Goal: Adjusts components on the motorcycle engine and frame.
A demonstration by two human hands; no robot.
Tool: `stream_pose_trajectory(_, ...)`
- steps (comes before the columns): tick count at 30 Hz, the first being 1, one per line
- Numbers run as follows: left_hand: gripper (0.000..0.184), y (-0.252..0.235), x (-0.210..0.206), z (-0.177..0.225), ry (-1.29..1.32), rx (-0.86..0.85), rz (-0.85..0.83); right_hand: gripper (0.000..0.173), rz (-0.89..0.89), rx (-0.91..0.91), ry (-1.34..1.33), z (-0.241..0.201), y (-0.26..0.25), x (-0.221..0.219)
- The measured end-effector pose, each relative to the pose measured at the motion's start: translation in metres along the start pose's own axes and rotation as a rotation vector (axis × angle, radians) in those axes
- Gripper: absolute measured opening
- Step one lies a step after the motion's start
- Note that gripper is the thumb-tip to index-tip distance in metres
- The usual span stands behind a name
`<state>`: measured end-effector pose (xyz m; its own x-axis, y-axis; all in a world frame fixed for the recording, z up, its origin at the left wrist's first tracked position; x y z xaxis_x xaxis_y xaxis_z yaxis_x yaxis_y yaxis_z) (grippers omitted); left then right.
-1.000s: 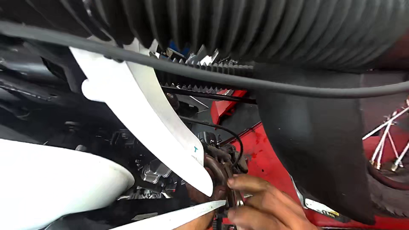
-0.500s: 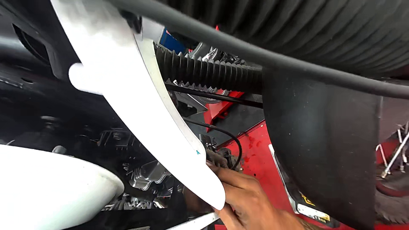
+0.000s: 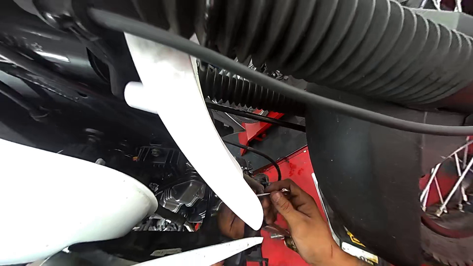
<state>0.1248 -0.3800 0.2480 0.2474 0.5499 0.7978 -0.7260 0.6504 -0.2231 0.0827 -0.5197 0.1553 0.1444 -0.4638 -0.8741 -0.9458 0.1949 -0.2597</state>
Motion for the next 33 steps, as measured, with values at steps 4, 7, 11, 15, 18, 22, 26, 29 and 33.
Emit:
stream_pose_trajectory(4,0.040,0.029,0.014,0.023,-0.304,0.235,-0.175,0.018,-0.196,0.517,0.295,-0.020,-0.012,-0.024)
stream_pose_trajectory(7,0.053,0.044,0.024,0.039,-0.394,0.277,-0.406,0.019,-0.235,0.663,0.430,-0.022,-0.021,-0.029)
stream_pose_trajectory(11,0.040,0.072,0.053,0.050,-0.718,0.121,-0.271,0.019,-0.188,0.663,0.480,-0.016,-0.022,-0.024)
stream_pose_trajectory(15,0.032,0.101,0.071,0.039,-1.178,-0.073,0.045,0.018,-0.120,0.662,0.507,-0.012,-0.015,-0.023)
stream_pose_trajectory(18,0.045,0.107,0.069,0.026,-1.323,-0.015,0.052,0.018,-0.127,0.669,0.531,-0.007,-0.005,-0.026)
stream_pose_trajectory(22,0.058,0.104,0.085,0.013,-1.366,0.195,-0.124,0.020,-0.294,0.859,0.707,-0.013,-0.006,-0.037)
stream_pose_trajectory(26,0.049,0.104,0.102,0.001,-1.407,0.136,-0.221,0.024,-0.439,0.874,0.945,-0.023,-0.010,-0.048)
stream_pose_trajectory(29,0.047,0.110,0.106,-0.011,-1.329,0.163,-0.233,0.027,-0.501,0.827,1.033,-0.031,-0.012,-0.056)
stream_pose_trajectory(33,0.054,0.113,0.107,-0.023,-1.235,0.230,-0.163,0.027,-0.532,0.869,1.029,-0.032,-0.015,-0.060)
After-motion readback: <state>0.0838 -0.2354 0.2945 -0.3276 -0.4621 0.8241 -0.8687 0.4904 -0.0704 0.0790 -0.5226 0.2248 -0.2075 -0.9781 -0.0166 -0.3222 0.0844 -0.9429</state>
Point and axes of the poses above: each hand's wrist, its own y-axis away from the middle knuckle, its own x-axis out of the back of the hand, z = x × y, the point moved 4 cm from there along -y, towards the middle knuckle, and after that the axes turned 4 degrees about -z, right-handed, at the moved point
